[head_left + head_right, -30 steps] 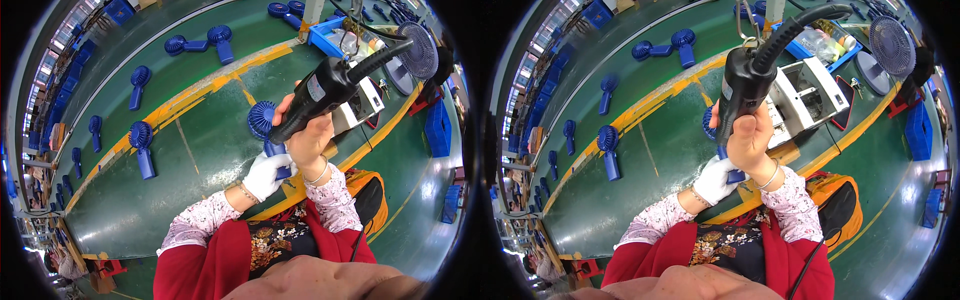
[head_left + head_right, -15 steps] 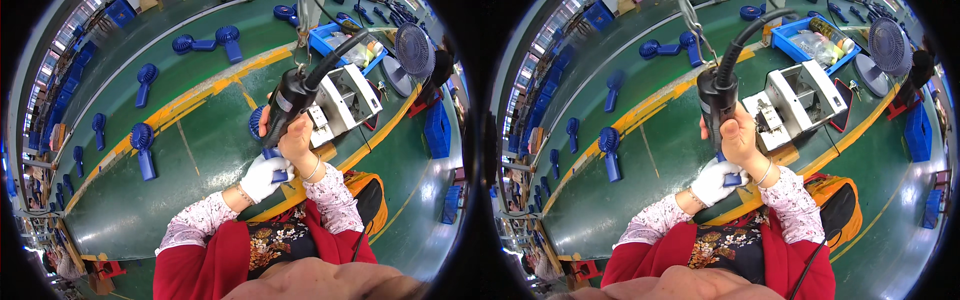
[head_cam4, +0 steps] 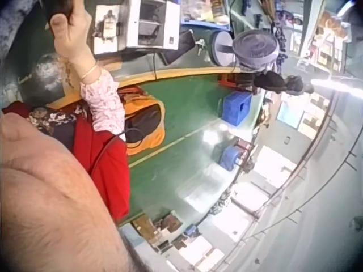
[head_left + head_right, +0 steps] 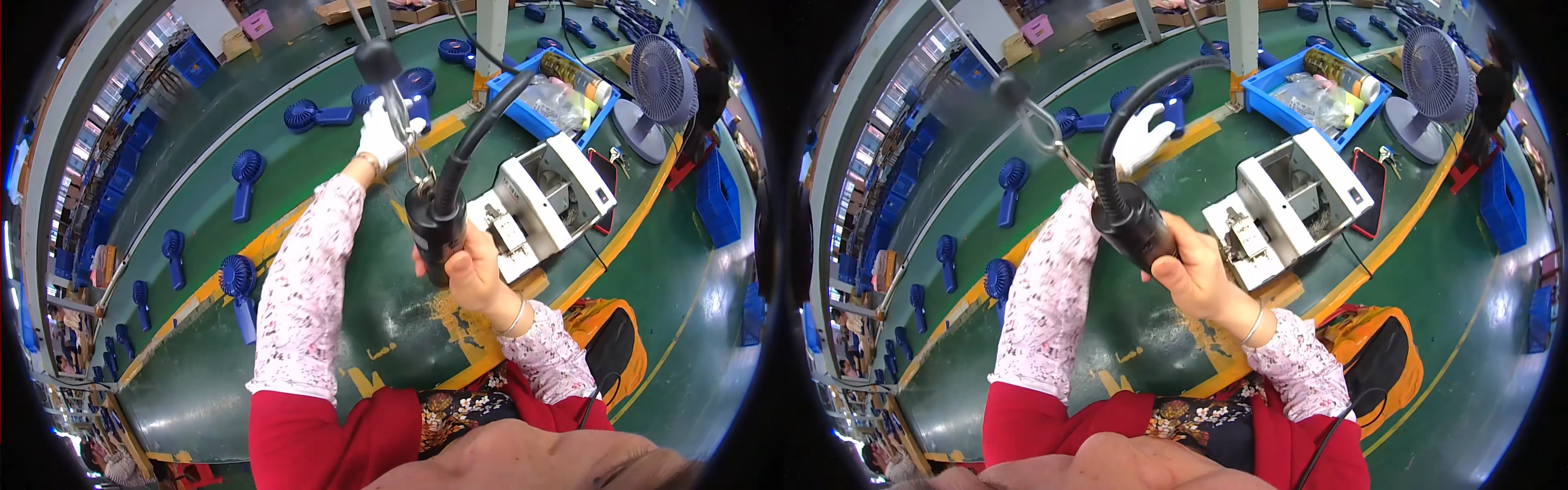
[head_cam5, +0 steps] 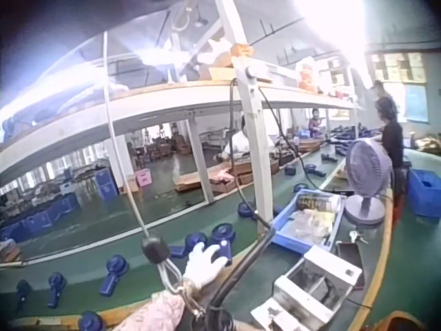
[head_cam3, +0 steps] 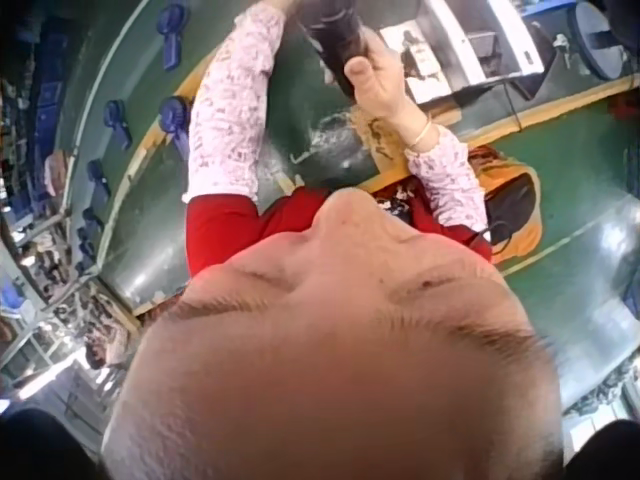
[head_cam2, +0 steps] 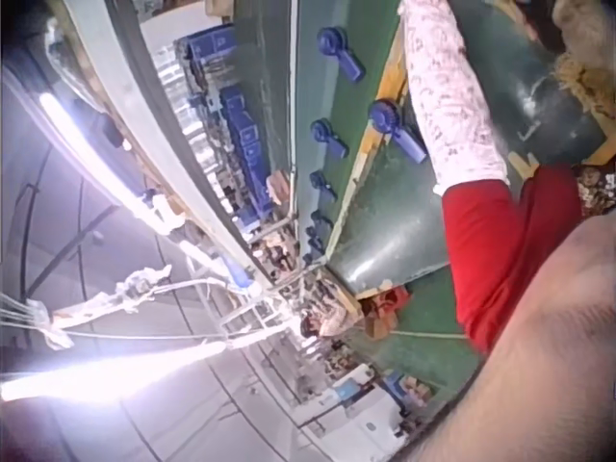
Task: The person assembles portable fans by holding each fan and driving screws into the casing using an electric screwdriver, placing each assembled fan onto the workbench.
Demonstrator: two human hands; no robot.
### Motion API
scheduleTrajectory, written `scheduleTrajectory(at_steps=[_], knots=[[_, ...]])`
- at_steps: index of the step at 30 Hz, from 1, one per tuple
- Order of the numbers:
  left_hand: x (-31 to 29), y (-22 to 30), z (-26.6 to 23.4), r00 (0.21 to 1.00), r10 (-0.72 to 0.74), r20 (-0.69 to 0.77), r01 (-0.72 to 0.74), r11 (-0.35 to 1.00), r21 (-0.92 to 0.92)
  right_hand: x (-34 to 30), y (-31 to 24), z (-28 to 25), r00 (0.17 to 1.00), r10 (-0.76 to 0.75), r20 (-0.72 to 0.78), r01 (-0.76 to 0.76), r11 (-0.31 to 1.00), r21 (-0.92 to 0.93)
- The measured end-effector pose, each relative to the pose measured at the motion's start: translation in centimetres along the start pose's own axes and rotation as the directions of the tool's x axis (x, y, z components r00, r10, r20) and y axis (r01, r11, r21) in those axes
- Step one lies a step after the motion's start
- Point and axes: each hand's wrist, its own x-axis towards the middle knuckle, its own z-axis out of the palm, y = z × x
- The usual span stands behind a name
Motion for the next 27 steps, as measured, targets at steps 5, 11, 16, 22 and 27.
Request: scheduleTrajectory(at_steps=[5, 11, 16, 22, 27], knots=[[2.8, 2.7, 0.4, 0.948, -0.319, -0.014, 0.302, 0.882, 0.361, -0.7, 1.2, -0.6, 1.000, 0.013, -0.013, -0.014, 0.999, -0.051], [5.5, -0.6, -0.2, 0.841, -0.528, -0.117, 0.513, 0.712, 0.480, -1.4, 1.5, -0.3, 0.994, -0.095, 0.047, 0.098, 0.993, -0.061], [6.2, -3.8, -2.5, 0.801, -0.597, 0.034, 0.521, 0.725, 0.450, -1.2, 1.1, -0.4, 0.993, -0.106, 0.050, 0.111, 0.989, -0.098], [3.4, -4.6, -4.8, 0.866, -0.494, 0.073, 0.409, 0.785, 0.466, -1.2, 2.0, -1.3, 0.995, -0.076, 0.057, 0.081, 0.992, -0.093], [-5.9, -4.8, -10.1, 0.892, -0.399, 0.214, 0.342, 0.903, 0.261, -0.6, 0.9, -0.8, 0.997, -0.077, 0.007, 0.078, 0.996, -0.039]])
